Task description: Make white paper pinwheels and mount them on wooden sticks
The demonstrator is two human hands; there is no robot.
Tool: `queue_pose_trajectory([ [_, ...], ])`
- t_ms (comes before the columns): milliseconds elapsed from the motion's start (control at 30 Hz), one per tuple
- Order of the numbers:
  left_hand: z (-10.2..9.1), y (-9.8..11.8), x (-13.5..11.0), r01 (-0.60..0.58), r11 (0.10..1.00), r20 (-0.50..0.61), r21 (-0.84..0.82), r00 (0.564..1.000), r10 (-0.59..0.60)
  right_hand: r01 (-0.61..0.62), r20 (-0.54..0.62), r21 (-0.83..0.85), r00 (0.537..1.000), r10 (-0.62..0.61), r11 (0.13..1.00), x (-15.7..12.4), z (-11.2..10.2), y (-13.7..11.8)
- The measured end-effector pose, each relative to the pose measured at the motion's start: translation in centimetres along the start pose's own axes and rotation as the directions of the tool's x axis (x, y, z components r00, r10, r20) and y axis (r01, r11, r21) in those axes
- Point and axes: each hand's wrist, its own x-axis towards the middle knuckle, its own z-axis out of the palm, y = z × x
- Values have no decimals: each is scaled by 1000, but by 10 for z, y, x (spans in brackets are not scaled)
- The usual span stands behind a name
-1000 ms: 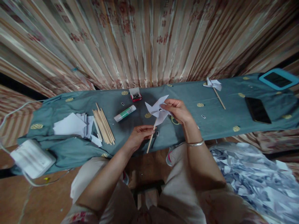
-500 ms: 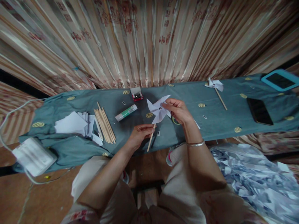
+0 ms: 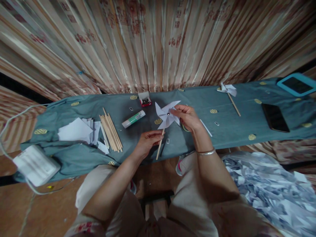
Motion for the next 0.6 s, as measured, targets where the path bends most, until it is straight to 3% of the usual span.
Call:
queue_pose_trajectory([
  [200,0,2,1,-3,1000,-50,-22,999,2,-61,-44,32,997,63,998,0,-3,2],
  [600,3,6,2,-53,996,-99,-67,994,46,-104,-9,20,994,105,994,-3,0,3],
])
